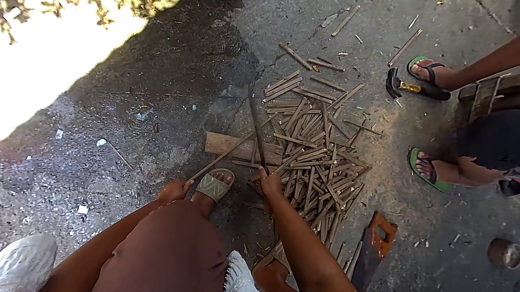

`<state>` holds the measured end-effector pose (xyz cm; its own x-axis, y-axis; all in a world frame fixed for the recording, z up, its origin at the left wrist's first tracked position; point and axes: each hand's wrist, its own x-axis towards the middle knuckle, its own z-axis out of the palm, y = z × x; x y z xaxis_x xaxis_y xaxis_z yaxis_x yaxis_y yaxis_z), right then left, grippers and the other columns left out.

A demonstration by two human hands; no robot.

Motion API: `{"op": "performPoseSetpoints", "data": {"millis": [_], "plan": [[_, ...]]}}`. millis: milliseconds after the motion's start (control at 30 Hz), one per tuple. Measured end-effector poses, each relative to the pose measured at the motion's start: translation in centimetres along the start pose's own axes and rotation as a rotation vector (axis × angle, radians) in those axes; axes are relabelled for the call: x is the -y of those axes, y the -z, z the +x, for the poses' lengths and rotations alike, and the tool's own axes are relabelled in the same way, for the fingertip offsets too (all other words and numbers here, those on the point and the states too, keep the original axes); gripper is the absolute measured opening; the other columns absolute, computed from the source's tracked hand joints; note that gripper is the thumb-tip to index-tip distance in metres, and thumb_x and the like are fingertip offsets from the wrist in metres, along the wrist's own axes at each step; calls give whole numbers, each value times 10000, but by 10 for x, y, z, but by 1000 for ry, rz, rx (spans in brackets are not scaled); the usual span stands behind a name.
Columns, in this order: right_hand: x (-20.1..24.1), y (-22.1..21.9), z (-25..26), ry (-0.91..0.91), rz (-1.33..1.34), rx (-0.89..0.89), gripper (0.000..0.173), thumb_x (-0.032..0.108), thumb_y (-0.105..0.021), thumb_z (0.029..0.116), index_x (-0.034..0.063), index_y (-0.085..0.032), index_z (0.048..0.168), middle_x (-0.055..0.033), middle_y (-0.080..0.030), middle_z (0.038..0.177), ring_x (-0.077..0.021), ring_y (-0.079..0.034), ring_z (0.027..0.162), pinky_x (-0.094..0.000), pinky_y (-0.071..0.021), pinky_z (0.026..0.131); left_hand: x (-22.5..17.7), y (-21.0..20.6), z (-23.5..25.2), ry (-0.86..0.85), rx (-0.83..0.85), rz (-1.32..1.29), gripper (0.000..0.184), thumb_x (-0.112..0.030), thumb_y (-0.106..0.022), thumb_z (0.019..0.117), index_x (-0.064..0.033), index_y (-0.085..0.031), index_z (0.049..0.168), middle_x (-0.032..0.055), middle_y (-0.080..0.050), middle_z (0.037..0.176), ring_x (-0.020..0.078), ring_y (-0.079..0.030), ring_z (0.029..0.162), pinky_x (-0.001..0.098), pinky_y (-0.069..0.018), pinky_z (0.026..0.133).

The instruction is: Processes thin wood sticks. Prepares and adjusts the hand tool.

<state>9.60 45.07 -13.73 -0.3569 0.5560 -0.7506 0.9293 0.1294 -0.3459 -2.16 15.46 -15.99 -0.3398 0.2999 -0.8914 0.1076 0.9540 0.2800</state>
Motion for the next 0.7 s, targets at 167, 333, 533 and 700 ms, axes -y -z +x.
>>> {"op": "performPoseSetpoints", "data": {"millis": [167, 333, 533, 700], "plan": [[-2, 2, 4, -114, 344, -229, 419, 335, -340, 1149, -17, -533, 1270, -120, -584, 764, -176, -601, 507, -333, -561, 524, 2, -1, 4, -12, 7, -12, 650, -477, -246, 1132, 57, -594, 1254, 320, -646, 1211, 471, -630, 1185, 648, -462, 991], [-29, -10, -16, 175, -128, -146, 449, 342, -414, 1125, -45, -608, 1243, -231, -693, 974, -356, -700, 906, -536, -545, 855, 1, -5, 4, -10, 6, -31, 655, -483, -250, 1130, 57, -605, 1241, 322, -650, 1202, 474, -633, 1175, 664, -459, 982], [12, -11, -31, 272, -272, -55, 451, 371, -426, 1120, -25, -625, 1201, -220, -696, 992, -360, -697, 965, -535, -536, 886, 8, -10, 14, -46, 18, -52, 659, -471, -233, 1134, 68, -597, 1241, 330, -646, 1195, 473, -632, 1170, 648, -458, 992], [35, -8, -38, 836, 0, -468, 352, 256, -527, 1057, -76, -641, 1079, -148, -628, 728, -260, -610, 585, -443, -530, 565, 24, -6, 11, -74, 31, -35, 623, -411, -256, 1146, 114, -579, 1239, 360, -624, 1199, 498, -612, 1173, 655, -433, 1001]]}}
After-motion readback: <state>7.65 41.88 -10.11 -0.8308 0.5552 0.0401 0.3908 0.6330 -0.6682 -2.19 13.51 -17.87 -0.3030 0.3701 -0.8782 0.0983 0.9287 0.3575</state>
